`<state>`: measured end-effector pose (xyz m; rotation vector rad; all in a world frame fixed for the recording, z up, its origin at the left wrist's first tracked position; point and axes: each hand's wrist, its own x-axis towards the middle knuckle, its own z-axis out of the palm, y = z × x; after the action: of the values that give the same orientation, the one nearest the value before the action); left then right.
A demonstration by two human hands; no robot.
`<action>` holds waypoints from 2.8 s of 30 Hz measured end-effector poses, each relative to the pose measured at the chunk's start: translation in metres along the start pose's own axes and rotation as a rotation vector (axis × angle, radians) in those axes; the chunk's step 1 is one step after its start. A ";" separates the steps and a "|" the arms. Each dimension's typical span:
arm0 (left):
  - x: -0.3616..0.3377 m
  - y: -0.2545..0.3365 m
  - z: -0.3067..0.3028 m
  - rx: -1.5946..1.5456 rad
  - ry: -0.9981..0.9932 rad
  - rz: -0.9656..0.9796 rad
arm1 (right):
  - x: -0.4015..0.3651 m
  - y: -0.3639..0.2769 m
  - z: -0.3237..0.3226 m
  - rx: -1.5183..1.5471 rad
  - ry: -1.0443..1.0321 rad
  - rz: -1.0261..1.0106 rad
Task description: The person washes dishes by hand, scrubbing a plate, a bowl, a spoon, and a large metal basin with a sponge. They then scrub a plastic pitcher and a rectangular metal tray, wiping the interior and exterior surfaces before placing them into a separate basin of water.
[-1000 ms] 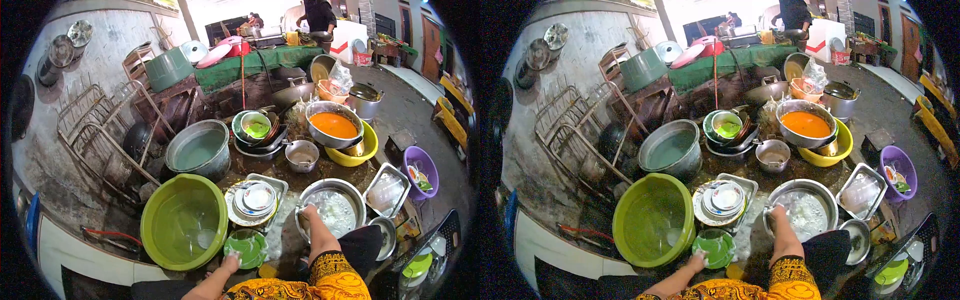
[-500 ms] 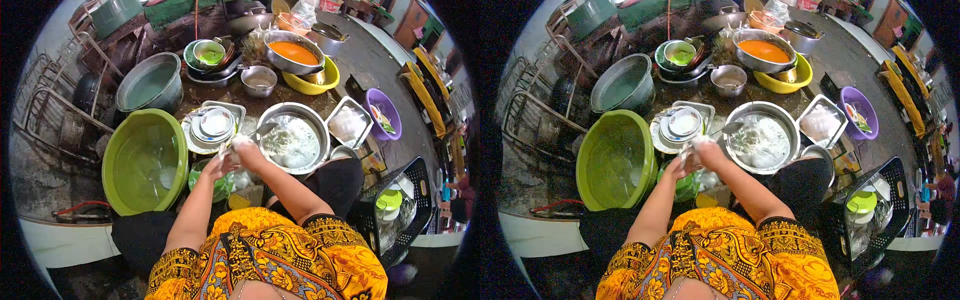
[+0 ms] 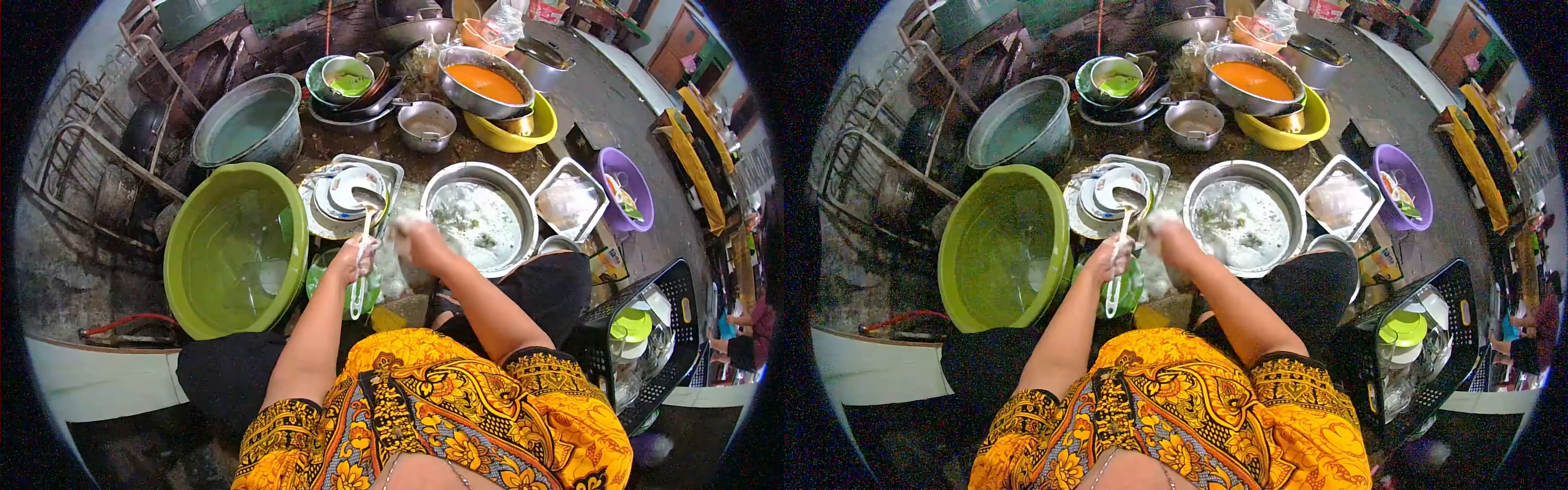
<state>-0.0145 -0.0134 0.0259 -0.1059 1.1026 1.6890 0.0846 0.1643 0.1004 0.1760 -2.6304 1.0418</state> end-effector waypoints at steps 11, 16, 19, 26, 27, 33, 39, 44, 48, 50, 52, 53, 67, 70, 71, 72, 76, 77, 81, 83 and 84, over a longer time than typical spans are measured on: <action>-0.043 0.009 0.074 0.319 -0.066 -0.059 | 0.039 0.031 0.001 -0.074 0.560 0.060; -0.048 0.007 0.075 0.495 -0.077 -0.086 | 0.037 0.041 -0.017 0.199 0.551 0.581; -0.045 0.005 0.071 0.441 -0.028 -0.128 | 0.027 0.029 -0.001 -0.231 0.540 -0.067; -0.047 -0.003 0.072 0.561 -0.002 0.028 | 0.032 0.058 -0.021 0.254 0.462 0.357; -0.035 -0.012 0.058 0.565 -0.008 0.028 | 0.033 0.060 -0.023 0.320 0.557 0.467; -0.040 -0.004 0.057 1.520 0.043 0.448 | 0.033 0.117 -0.016 0.941 0.764 0.791; -0.060 0.022 0.067 2.008 0.346 0.556 | 0.029 0.044 -0.036 -0.234 0.048 0.510; -0.056 0.024 0.064 1.971 0.495 0.607 | -0.001 0.051 0.049 -0.285 -0.059 0.306; -0.063 0.019 0.063 1.849 0.534 0.539 | 0.006 0.081 0.023 -0.492 -0.169 0.474; -0.062 0.016 0.061 1.821 0.555 0.506 | -0.001 0.104 0.041 -0.554 0.097 0.363; -0.063 0.016 0.057 1.811 0.574 0.462 | -0.005 0.100 0.053 -0.627 0.226 0.145; -0.061 0.016 0.051 1.810 0.568 0.474 | -0.005 0.095 0.058 -0.692 0.378 -0.081; -0.079 -0.052 -0.067 1.546 0.693 0.068 | -0.075 0.091 0.161 -0.052 -1.129 0.052; -0.083 -0.078 -0.094 1.482 0.708 0.011 | -0.115 0.103 0.219 -0.288 -1.276 -0.190; -0.084 -0.083 -0.101 1.476 0.711 -0.024 | -0.129 0.117 0.239 -0.434 -1.289 -0.382; -0.087 -0.084 -0.103 1.486 0.706 -0.011 | -0.140 0.127 0.251 -0.442 -1.278 -0.374; -0.077 -0.098 -0.132 1.431 0.774 -0.029 | -0.117 0.086 0.206 -0.301 -1.151 -0.420; -0.072 -0.100 -0.135 1.393 0.768 0.017 | -0.114 0.075 0.196 -0.272 -1.113 -0.416; -0.065 -0.105 -0.130 1.367 0.820 -0.010 | -0.124 0.079 0.222 -0.226 -0.978 -0.195; -0.060 -0.105 -0.129 1.376 0.819 -0.043 | -0.114 0.078 0.214 -0.223 -1.029 -0.105; -0.057 -0.105 -0.128 1.380 0.823 -0.078 | -0.107 0.081 0.207 -0.226 -1.023 -0.093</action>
<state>0.0388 -0.1427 -0.0791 0.0563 2.5933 0.4646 0.1189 0.0815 -0.1291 0.9948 -3.5324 0.6973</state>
